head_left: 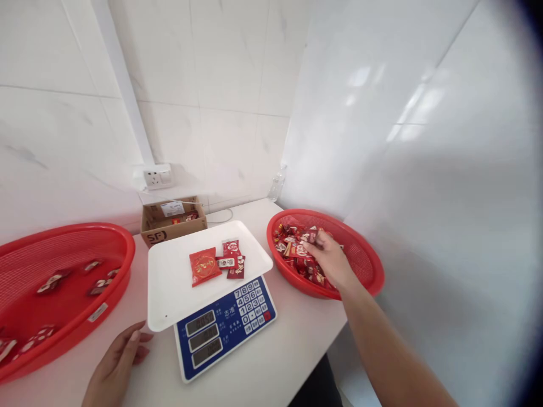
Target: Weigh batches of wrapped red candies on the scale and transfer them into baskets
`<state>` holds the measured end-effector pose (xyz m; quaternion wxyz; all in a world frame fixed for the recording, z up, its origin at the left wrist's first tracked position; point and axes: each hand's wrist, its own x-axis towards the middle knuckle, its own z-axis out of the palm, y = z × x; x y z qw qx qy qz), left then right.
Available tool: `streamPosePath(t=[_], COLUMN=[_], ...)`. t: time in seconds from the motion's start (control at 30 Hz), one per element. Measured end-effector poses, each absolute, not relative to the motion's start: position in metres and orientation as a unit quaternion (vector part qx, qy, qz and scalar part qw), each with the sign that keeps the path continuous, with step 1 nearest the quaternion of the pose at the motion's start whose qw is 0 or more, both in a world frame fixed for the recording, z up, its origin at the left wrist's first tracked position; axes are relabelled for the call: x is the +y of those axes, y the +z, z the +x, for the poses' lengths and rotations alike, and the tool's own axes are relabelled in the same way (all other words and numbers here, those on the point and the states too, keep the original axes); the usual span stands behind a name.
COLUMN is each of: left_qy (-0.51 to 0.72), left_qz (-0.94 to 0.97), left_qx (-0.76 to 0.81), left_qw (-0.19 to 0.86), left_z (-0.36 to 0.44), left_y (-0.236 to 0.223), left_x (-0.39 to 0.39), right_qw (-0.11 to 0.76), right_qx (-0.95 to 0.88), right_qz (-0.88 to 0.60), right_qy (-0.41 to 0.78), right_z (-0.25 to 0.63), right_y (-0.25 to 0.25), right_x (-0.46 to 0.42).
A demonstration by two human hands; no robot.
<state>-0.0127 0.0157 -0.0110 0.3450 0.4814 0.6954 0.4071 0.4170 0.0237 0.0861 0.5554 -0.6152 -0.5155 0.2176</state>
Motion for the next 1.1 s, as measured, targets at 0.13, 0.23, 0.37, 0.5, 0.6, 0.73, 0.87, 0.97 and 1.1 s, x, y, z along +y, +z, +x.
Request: streamPosePath(t=[0.13,0.23,0.37,0.5,0.6,0.73,0.87,0.97,1.1], left_qy=[0.391,0.411,0.428,0.433,0.431,0.42,0.416,0.413,0.407], left_qz=[0.485,0.478,0.475,0.476,0.474,0.476,0.476,0.481,0.49], left_qx=[0.683,0.672,0.661,0.656,0.654,0.66,0.661,0.658,0.659], left_qw=[0.381,0.388,0.391,0.395,0.402,0.402,0.405,0.405,0.4], left_z=[-0.013,-0.01,-0.008,-0.009,-0.01,-0.008,-0.008,-0.01,-0.011], left_y=[-0.004,0.002,0.004,-0.001,-0.003,-0.001,0.0,-0.002,-0.005], left_x=[0.012,0.009,0.008,0.009,0.01,0.009,0.008,0.008,0.008], right_qw=[0.52,0.516,0.516,0.535,0.539,0.496,0.479,0.45,0.358], right_qx=[-0.592,-0.616,-0.632,-0.612,-0.592,-0.614,-0.643,-0.678,-0.734], right_qz=[-0.57,-0.535,-0.52,-0.533,-0.541,-0.551,-0.566,-0.57,-0.573], right_qy=[0.231,0.26,0.253,0.234,0.257,0.271,0.192,0.114,0.075], right_z=[0.351,0.307,0.279,0.284,0.29,0.287,0.286,0.291,0.292], right_y=[0.086,0.085,0.081,0.072,0.066,0.067,0.072,0.073,0.073], right_x=[0.047,0.064,0.075,0.077,0.079,0.081,0.077,0.065,0.047])
